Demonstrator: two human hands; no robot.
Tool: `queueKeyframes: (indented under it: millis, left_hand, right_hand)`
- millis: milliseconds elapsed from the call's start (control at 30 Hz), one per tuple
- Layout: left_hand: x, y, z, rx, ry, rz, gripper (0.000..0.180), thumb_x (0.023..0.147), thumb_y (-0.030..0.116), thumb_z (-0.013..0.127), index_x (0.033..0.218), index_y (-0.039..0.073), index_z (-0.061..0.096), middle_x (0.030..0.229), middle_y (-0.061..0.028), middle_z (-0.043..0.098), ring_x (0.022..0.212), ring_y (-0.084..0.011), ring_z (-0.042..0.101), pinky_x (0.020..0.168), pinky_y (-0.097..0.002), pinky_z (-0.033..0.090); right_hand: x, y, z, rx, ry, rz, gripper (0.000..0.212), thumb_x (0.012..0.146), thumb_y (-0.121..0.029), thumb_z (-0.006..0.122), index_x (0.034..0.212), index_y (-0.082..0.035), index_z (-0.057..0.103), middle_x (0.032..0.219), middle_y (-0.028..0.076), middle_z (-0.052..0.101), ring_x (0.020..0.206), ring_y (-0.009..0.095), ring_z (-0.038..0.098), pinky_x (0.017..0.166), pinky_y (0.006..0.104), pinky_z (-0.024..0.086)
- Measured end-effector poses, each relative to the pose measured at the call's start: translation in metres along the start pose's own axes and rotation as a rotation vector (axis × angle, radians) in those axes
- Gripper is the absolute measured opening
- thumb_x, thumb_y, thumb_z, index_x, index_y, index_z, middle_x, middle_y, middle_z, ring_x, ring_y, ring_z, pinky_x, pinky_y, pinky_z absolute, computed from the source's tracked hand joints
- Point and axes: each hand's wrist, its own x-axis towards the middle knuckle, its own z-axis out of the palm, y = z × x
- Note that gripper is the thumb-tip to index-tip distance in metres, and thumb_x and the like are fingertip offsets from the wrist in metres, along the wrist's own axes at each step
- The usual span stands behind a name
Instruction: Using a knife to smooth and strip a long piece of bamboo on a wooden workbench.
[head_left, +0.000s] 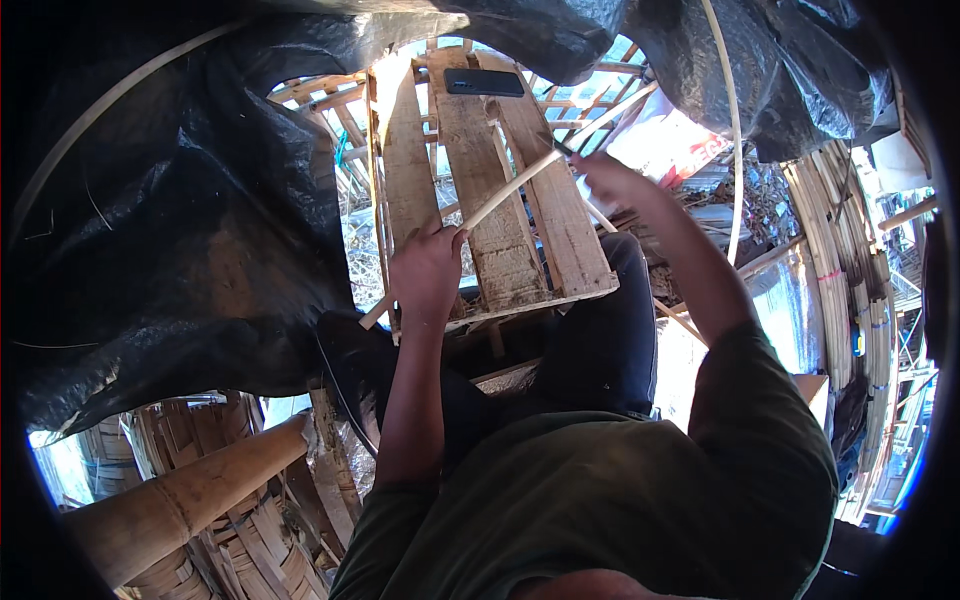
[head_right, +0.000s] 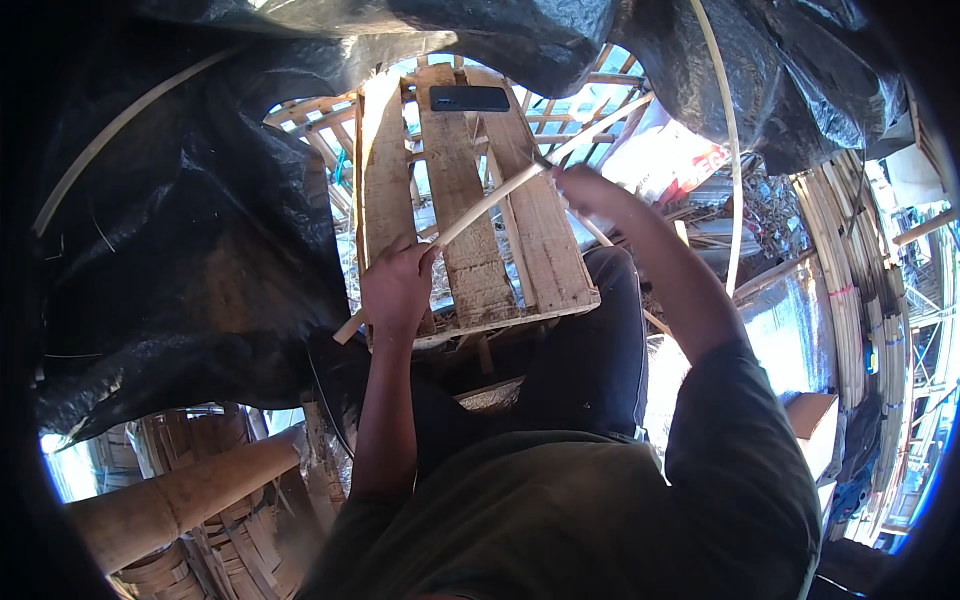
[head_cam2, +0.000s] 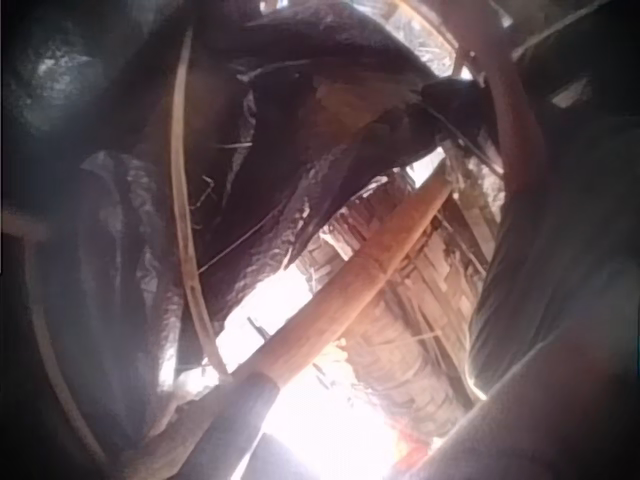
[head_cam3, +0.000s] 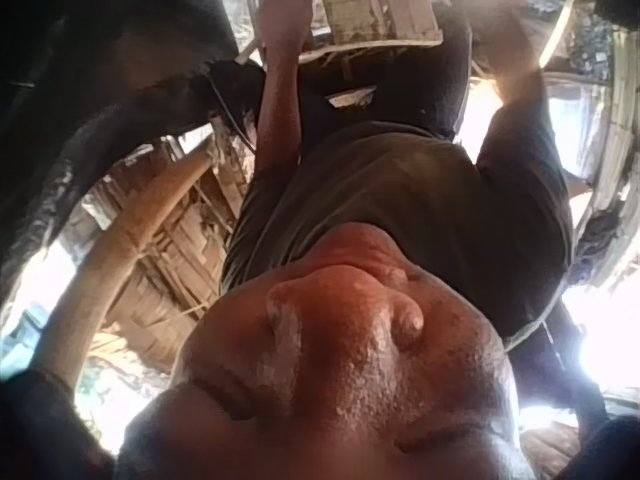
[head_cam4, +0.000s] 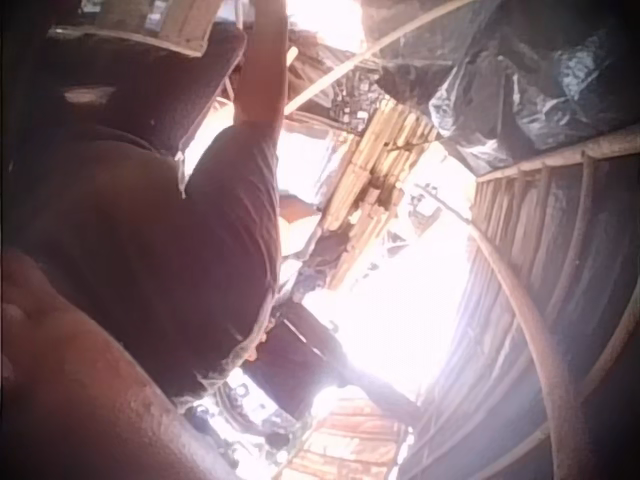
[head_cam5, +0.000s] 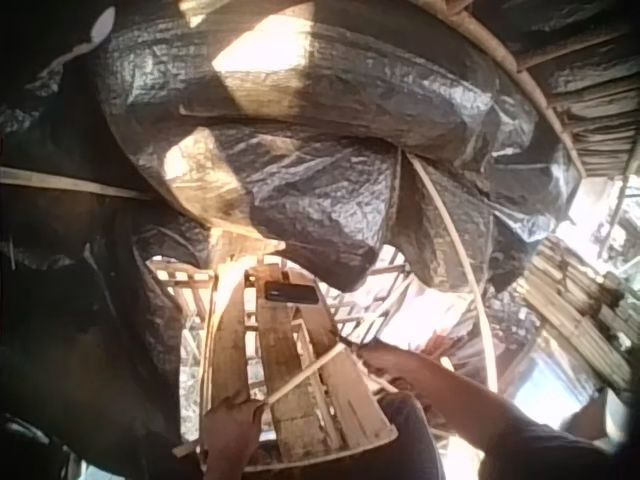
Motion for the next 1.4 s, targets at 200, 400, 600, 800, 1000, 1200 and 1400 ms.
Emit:
queueKeyframes:
  millis: [200, 400, 600, 800, 1000, 1200, 1400]
  left_hand:
    - [-0.005, -0.004, 0.002, -0.003, 0.003, -0.021, 0.018, 0.088, 0.031, 0.072, 0.083, 0.014, 0.073, 0.078, -0.0045, 0.061, 0.073, -0.0254, 0.066, 0.063, -0.0399, 0.052]
    - [-0.008, -0.008, -0.001, -0.006, 0.010, -0.020, 0.018, 0.088, 0.030, 0.072, 0.082, 0.013, 0.073, 0.080, -0.0043, 0.062, 0.073, -0.0256, 0.066, 0.062, -0.0398, 0.053]
    - [0.000, -0.004, 0.002, -0.042, 0.017, -0.023, 0.018, 0.087, 0.030, 0.073, 0.083, 0.013, 0.073, 0.080, -0.0039, 0.063, 0.074, -0.0257, 0.067, 0.063, -0.0401, 0.053]
    - [-0.005, -0.004, -0.003, -0.020, -0.024, -0.048, 0.018, 0.087, 0.031, 0.073, 0.084, 0.013, 0.073, 0.080, -0.0039, 0.064, 0.074, -0.0259, 0.067, 0.063, -0.0403, 0.053]
    - [-0.006, -0.010, 0.003, -0.006, -0.015, -0.041, 0.019, 0.087, 0.032, 0.073, 0.083, 0.013, 0.074, 0.079, -0.0043, 0.063, 0.075, -0.0261, 0.067, 0.063, -0.0407, 0.053]
    - [-0.002, 0.000, 0.000, 0.021, -0.033, 0.010, 0.020, 0.088, 0.032, 0.071, 0.085, 0.013, 0.074, 0.080, -0.0049, 0.061, 0.076, -0.0265, 0.065, 0.064, -0.0418, 0.052]
    - [0.000, -0.011, -0.007, -0.061, -0.040, 0.019, 0.016, 0.089, 0.026, 0.070, 0.087, 0.011, 0.073, 0.082, -0.0081, 0.062, 0.076, -0.0302, 0.065, 0.065, -0.0434, 0.052]
  right_hand:
    - [-0.014, -0.009, 0.021, -0.202, 0.011, 0.001, 0.023, 0.104, -0.025, 0.043, 0.088, -0.010, 0.048, 0.055, -0.004, 0.035, 0.039, 0.008, 0.033, 0.037, 0.0256, 0.023]
    - [-0.004, -0.007, 0.020, 0.200, -0.070, -0.023, 0.029, 0.106, -0.032, 0.043, 0.085, -0.012, 0.048, 0.059, -0.006, 0.034, 0.044, 0.007, 0.031, 0.038, 0.0262, 0.021]
    - [0.012, -0.002, -0.019, 0.421, 0.042, -0.033, 0.032, 0.106, -0.029, 0.039, 0.081, -0.010, 0.044, 0.059, -0.002, 0.038, 0.044, 0.009, 0.032, 0.039, 0.0288, 0.021]
    - [-0.003, -0.011, -0.004, 0.259, -0.083, 0.103, 0.034, 0.106, -0.034, 0.043, 0.081, -0.011, 0.045, 0.062, -0.005, 0.036, 0.044, 0.007, 0.029, 0.037, 0.0261, 0.020]
    - [-0.029, -0.004, 0.041, 0.057, -0.035, 0.034, 0.036, 0.105, -0.042, 0.047, 0.086, -0.012, 0.049, 0.060, -0.006, 0.032, 0.045, 0.005, 0.026, 0.039, 0.0249, 0.018]
    - [-0.001, 0.024, 0.036, -0.094, 0.156, -0.037, 0.048, 0.105, -0.047, 0.038, 0.086, -0.006, 0.053, 0.063, 0.002, 0.054, 0.045, 0.014, 0.051, 0.038, 0.0332, 0.040]
    - [-0.026, -0.007, 0.056, -0.257, 0.220, -0.133, 0.055, 0.106, -0.038, 0.039, 0.082, 0.007, 0.060, 0.060, 0.018, 0.061, 0.045, 0.030, 0.061, 0.041, 0.0465, 0.046]
